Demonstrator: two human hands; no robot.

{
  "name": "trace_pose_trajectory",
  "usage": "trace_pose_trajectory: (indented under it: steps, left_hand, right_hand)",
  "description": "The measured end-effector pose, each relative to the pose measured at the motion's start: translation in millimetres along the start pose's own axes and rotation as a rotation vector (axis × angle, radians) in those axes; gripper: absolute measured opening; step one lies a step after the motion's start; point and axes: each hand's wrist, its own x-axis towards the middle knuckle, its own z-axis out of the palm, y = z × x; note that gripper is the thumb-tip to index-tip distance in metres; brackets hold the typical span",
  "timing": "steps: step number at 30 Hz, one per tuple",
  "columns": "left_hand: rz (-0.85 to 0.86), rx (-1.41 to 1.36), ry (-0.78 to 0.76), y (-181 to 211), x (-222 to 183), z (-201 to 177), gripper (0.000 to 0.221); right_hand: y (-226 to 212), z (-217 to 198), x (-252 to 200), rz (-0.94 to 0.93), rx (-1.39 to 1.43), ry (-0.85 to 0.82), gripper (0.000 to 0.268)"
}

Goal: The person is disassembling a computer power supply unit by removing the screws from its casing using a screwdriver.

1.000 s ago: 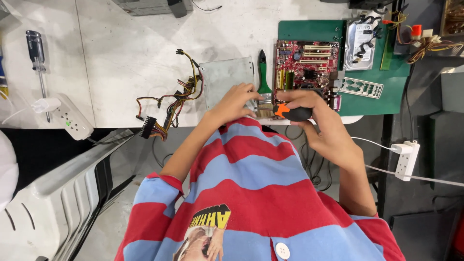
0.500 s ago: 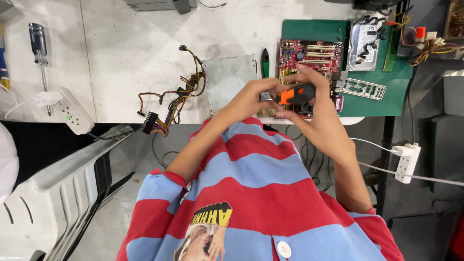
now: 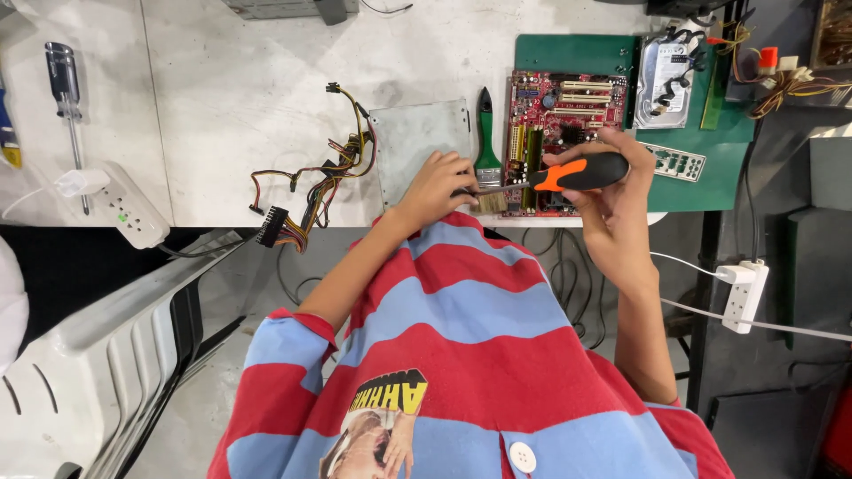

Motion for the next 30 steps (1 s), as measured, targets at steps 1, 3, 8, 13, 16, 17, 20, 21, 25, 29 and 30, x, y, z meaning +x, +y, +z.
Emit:
trace_pose_trajectory:
  steps: [1, 3, 8, 13, 16, 17, 20, 21, 25, 29, 30]
  left_hand:
    - [0.0, 0.001, 0.001, -2, -1, 3, 0.018]
    - [0.058, -0.004, 0.057, -7, -3, 9, 0.019]
    - [0.14, 0.081, 0.136, 0, -2, 10, 0.016]
    - [0.129, 0.0, 0.174, 2, 15, 3, 0.009]
    - [0.133, -0.178, 0.219, 17, 35, -19, 0.009]
    - [0.066, -0.276, 0.241, 18, 47, -24, 0.008]
    - [-0.062, -0.382, 0.25, -2, 91, -21, 0.01]
    - [-0.144, -0.395, 0.248, -9, 106, -13, 0.011]
    - [-0.101, -0.35, 0.334, -52, 170, 14, 0.013]
    - [-0.222, -0.29, 0.409, -103, 214, 56, 0.01]
    - [-0.281, -0.246, 0.412, -117, 223, 69, 0.015]
  right_hand:
    - [1, 0, -2, -0.001, 0.0, 0.0, 0.063]
    - [2, 0, -7, 0.019, 0.032, 0.028, 0.064]
    - [4, -3, -15, 0.007, 0.082, 0.116, 0.065]
    - [3, -14, -31, -0.023, 0.099, 0.33, 0.069]
    - [-7, -21, -52, 0.054, 0.182, 0.526, 0.054]
    - [-6, -23, -59, 0.107, 0.199, 0.643, 0.052]
    - [6, -25, -81, 0.17, 0.244, 0.842, 0.051]
    - [10, -26, -92, 0.191, 0.271, 0.902, 0.052]
    - [1, -7, -104, 0.296, 0.231, 1.039, 0.051]
    - [-10, 16, -112, 0.442, 0.347, 1.125, 0.048]
    - [-10, 21, -115, 0.466, 0.41, 1.156, 0.049]
